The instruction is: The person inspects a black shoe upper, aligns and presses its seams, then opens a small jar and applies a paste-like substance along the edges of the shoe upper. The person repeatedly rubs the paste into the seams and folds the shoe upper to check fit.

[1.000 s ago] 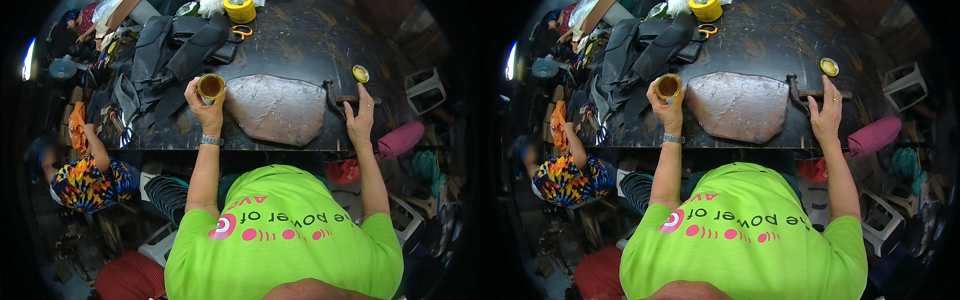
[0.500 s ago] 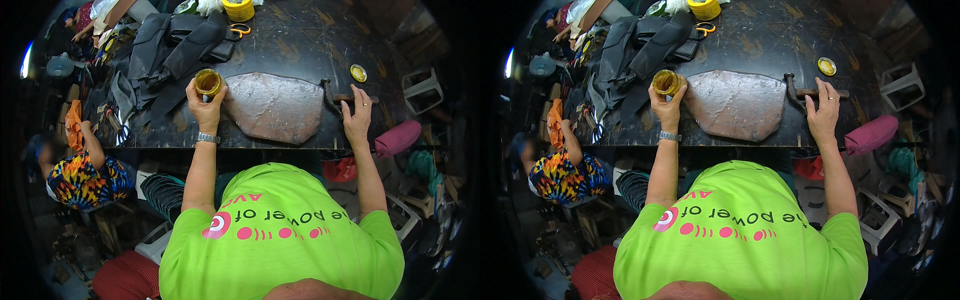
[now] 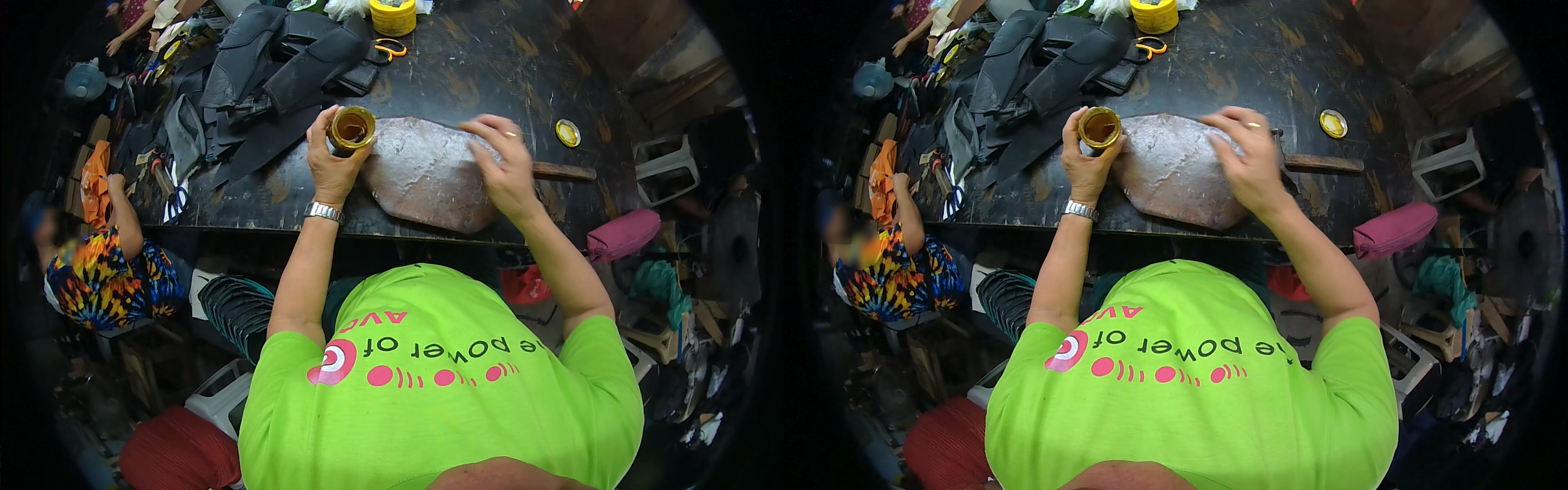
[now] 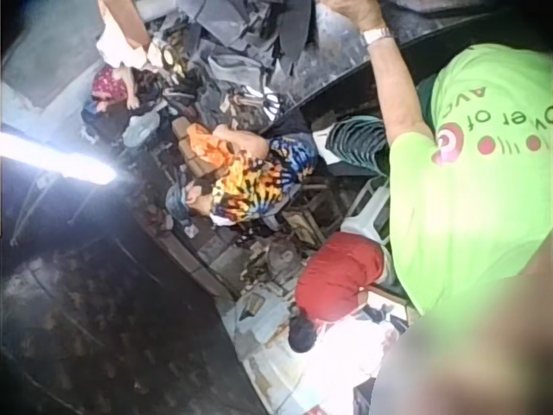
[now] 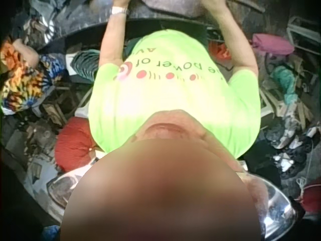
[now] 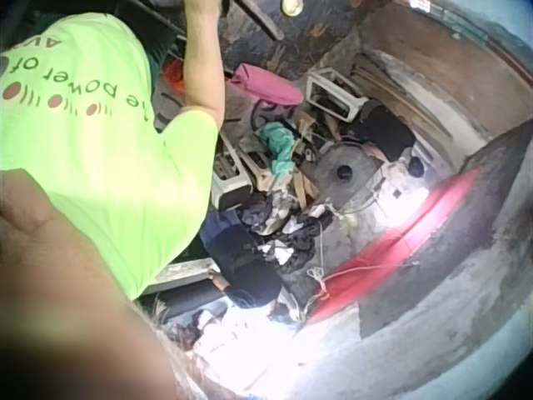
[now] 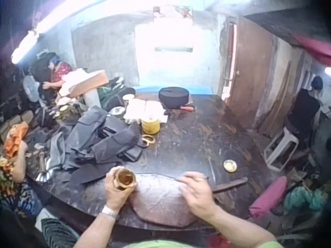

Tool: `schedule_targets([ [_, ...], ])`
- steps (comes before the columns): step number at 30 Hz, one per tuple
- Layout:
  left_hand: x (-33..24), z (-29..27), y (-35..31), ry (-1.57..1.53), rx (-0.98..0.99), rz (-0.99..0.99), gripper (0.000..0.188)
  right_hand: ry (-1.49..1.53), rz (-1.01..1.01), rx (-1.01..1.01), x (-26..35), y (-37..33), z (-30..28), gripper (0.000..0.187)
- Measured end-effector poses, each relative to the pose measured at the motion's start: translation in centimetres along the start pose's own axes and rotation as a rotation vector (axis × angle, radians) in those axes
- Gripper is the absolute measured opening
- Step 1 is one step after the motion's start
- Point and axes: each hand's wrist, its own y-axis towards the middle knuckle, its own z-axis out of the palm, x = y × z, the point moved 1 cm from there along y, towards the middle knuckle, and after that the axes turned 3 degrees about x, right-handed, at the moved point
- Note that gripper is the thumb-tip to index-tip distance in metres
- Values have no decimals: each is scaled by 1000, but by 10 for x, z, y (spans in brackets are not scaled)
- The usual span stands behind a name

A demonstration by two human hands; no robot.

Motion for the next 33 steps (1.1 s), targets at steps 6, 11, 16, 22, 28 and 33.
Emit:
schedule_targets([
  [6,-2,-4,4,145,-14,164,67,553,90,207,19,59,104,31],
  [11,9,-4,5,123,-102,82,66,558,11,69,28,73,139,27],
  [16,17,-2,6,97,-86,16,70,638,61,24,26,73,145,24],
  [22,9,-4,7,147,-74,91,74,832,142,-13,16,68,143,22],
  [28,1,-7,9,246,-33,138,70,1027,250,38,13,67,134,18],
  [33,5,-4,8,4,30,39,72,1140,373,48,19,71,127,30],
])
